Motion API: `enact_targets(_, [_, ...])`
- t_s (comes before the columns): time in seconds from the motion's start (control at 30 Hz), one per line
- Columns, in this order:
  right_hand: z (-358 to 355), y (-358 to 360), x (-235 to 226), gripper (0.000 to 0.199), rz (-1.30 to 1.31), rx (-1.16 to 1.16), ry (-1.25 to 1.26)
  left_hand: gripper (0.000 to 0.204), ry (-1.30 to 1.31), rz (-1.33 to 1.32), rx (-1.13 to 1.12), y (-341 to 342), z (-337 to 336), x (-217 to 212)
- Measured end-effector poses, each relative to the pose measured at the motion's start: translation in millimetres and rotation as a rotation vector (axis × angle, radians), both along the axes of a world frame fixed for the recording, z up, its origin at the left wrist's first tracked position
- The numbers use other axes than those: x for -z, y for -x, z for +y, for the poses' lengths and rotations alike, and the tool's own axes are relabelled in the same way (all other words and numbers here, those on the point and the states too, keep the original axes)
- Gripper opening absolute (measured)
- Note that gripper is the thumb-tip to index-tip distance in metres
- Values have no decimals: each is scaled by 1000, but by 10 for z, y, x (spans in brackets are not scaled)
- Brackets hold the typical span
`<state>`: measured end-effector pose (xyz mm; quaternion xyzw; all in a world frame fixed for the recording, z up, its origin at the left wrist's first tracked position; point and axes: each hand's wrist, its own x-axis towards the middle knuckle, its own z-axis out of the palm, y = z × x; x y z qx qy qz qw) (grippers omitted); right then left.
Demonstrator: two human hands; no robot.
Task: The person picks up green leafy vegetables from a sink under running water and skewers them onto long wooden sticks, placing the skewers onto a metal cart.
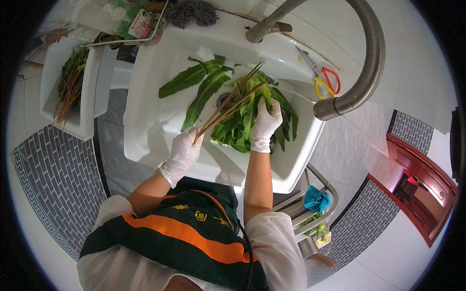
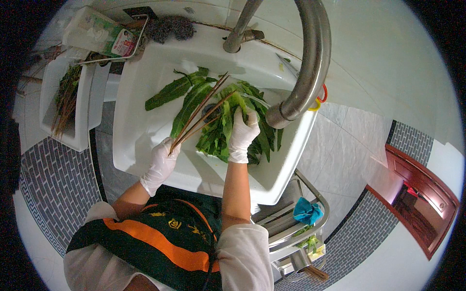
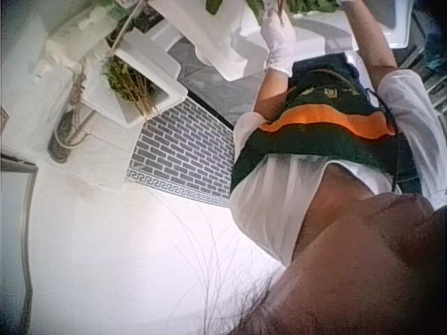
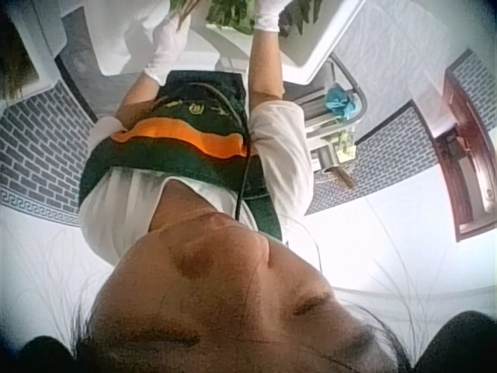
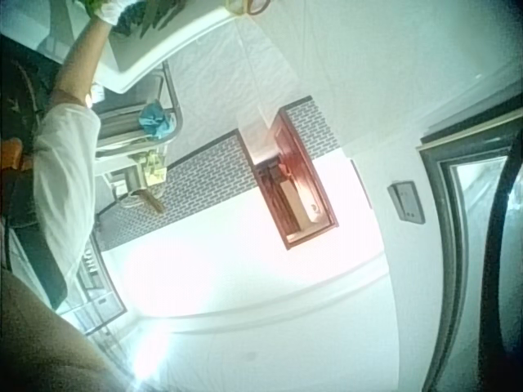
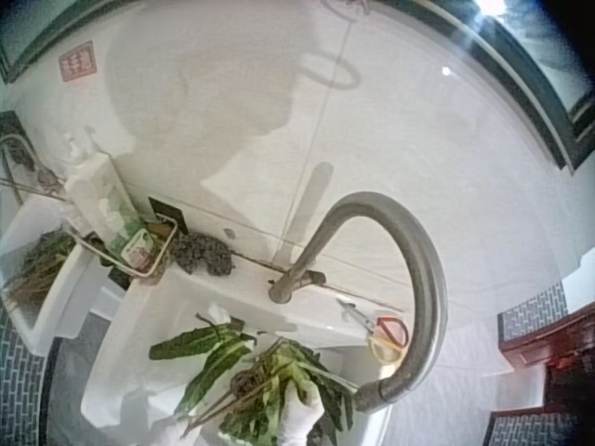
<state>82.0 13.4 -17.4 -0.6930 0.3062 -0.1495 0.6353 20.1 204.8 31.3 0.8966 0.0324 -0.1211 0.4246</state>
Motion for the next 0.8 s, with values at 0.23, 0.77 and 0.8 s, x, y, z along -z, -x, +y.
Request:
enact_targets(0.23, [101, 64, 41, 23, -46, -65, 107, 10, 49, 61, -62, 28, -22, 18])
enact_targets(0.77, [743, 770, -696, 25, 187, -350, -554, 14, 325, 133, -179, 17, 167, -388])
enact_targets(0.8, [884, 768, -677, 26, 147, -333, -608, 14, 293, 122, -158, 20, 175, -427])
